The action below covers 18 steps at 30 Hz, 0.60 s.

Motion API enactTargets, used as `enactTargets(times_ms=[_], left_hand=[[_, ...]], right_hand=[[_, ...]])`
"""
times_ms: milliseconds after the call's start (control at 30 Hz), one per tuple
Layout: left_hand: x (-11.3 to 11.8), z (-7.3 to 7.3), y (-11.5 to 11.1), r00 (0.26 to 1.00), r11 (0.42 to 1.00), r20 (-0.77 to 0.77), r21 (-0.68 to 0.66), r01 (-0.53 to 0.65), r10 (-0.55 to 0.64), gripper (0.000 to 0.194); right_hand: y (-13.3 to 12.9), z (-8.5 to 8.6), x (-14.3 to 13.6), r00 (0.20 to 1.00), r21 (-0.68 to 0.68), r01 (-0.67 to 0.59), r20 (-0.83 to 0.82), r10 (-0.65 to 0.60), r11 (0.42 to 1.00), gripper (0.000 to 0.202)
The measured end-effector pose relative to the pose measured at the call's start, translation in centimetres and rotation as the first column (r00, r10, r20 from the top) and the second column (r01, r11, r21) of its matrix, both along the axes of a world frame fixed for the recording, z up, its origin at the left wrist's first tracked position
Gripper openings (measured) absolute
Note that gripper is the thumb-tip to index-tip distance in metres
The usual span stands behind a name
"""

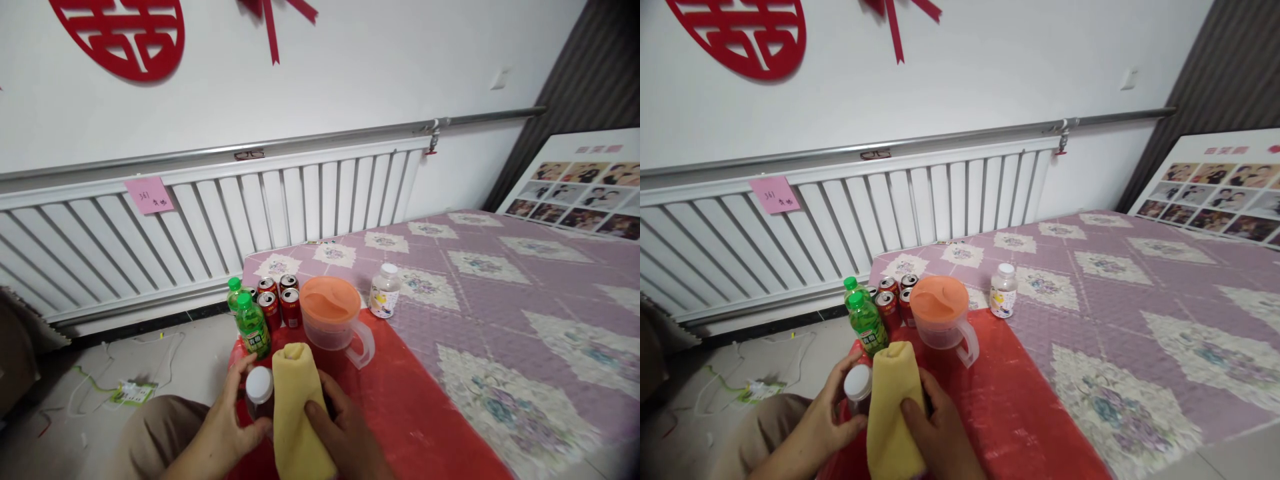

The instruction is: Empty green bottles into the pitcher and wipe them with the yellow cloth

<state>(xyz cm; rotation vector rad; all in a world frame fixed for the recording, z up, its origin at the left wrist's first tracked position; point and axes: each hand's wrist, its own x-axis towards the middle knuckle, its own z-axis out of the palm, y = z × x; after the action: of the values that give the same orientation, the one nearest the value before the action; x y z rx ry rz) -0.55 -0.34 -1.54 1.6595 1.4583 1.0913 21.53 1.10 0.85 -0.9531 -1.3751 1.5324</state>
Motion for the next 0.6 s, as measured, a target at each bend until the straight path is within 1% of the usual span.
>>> enactTargets(times_ms=[100, 167, 267, 367, 433, 500, 600], left_hand=[[-0.1, 0.4, -0.1, 1.0, 1.0, -0.018, -0.01, 0.006, -0.006, 0.077], [-0.2, 0.9, 0.0, 0.999, 0.999, -0.008, -0.017, 0.037, -0.037, 0.076], [-0.5, 1.6, 0.1, 0.992, 0.992, 0.049, -0.059, 0.115, -0.112, 0.074], [-0.8, 1.8, 0.1, 0.98, 0.978, 0.118, -0.116, 0.172, -0.159, 0.074], [-0.9, 1.6, 0.1, 0.978, 0.977, 0.13, -0.116, 0.177, -0.162, 0.074], [-0.8, 1.2, 0.1, 0.984, 0.985, 0.116, -0.084, 0.148, -0.138, 0.075], [-0.6, 0.7, 0.3, 0.993, 0.996, 0.09, -0.047, 0.077, -0.073, 0.077]], right_hand=[[0.4, 0.0, 0.1, 0.996, 0.004, 0.021, 0.09, -0.021, 1.0, 0.04], [0.7, -0.4, 0.3, 0.987, 0.004, 0.015, 0.162, -0.015, 1.0, 0.038], [1.2, -1.0, 0.7, 0.958, 0.013, -0.016, 0.287, 0.012, 1.0, 0.033], [1.3, -1.5, 0.9, 0.927, 0.028, -0.016, 0.375, 0.004, 0.999, 0.031], [1.2, -1.6, 0.9, 0.928, 0.031, 0.007, 0.373, -0.019, 0.999, 0.032], [1.2, -1.5, 0.9, 0.948, 0.016, 0.051, 0.314, -0.053, 0.999, 0.036], [1.0, -1.2, 0.6, 0.99, -0.046, 0.092, 0.11, -0.087, 0.995, 0.041]])
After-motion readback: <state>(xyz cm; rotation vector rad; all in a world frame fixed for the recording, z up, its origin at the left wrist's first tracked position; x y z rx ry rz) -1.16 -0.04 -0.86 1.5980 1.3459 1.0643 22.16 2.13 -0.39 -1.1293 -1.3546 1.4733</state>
